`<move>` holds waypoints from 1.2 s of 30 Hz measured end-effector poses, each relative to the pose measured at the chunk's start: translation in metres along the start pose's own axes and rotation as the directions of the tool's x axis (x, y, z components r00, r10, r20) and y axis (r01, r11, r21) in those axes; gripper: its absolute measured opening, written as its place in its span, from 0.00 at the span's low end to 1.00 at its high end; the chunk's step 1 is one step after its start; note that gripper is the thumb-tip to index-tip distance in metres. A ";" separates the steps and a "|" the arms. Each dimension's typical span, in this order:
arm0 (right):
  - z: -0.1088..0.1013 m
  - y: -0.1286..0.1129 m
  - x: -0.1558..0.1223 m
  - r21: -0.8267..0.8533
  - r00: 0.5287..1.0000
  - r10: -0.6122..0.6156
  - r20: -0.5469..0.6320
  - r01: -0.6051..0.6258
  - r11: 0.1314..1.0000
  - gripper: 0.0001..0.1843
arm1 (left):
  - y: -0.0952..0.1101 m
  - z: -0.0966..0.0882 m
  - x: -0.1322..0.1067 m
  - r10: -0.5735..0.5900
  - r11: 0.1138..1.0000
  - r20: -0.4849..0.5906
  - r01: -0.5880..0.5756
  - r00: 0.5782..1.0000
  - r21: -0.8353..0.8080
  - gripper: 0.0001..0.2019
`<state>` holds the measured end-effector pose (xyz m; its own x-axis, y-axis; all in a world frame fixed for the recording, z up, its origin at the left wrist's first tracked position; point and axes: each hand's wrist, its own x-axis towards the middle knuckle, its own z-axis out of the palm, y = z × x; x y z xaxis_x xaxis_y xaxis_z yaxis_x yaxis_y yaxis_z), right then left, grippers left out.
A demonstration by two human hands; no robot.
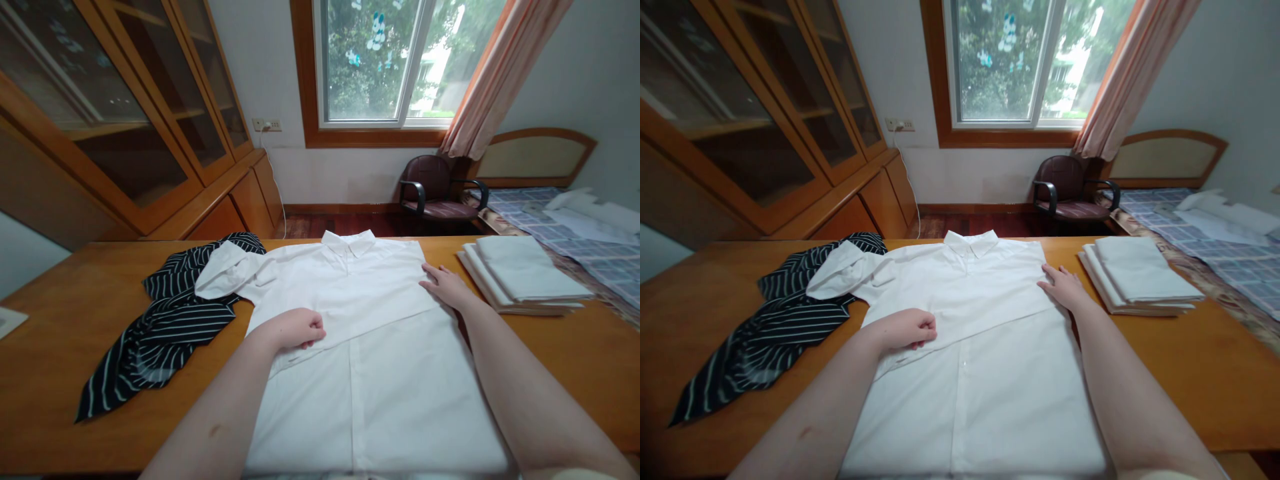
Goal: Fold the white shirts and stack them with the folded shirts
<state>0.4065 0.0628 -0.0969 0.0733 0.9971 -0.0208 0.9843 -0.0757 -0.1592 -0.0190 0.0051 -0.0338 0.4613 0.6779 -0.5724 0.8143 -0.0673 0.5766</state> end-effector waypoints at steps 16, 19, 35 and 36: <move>-0.003 0.010 -0.001 -0.098 0.998 0.060 -0.003 -0.060 0.993 0.45 | 0.000 0.001 0.000 0.009 0.999 -0.014 -0.008 1.000 0.038 0.13; -0.014 0.007 -0.007 -0.007 0.989 0.115 -0.092 -0.116 0.993 0.36 | 0.000 0.001 0.001 0.007 0.999 -0.008 -0.007 1.000 0.043 0.14; -0.019 -0.018 -0.012 0.068 0.945 0.325 -0.031 -0.322 0.944 0.24 | 0.001 0.001 -0.001 0.003 0.999 -0.016 -0.002 1.000 0.033 0.13; -0.019 -0.019 -0.012 0.069 0.944 0.330 -0.009 -0.329 0.942 0.25 | 0.001 0.001 -0.001 0.004 0.999 -0.015 -0.004 1.000 0.032 0.13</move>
<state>0.3897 0.0523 -0.0751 0.3960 0.9161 -0.0632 0.8919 -0.4001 -0.2109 -0.0183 0.0041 -0.0331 0.4595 0.6888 -0.5608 0.8235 -0.0937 0.5596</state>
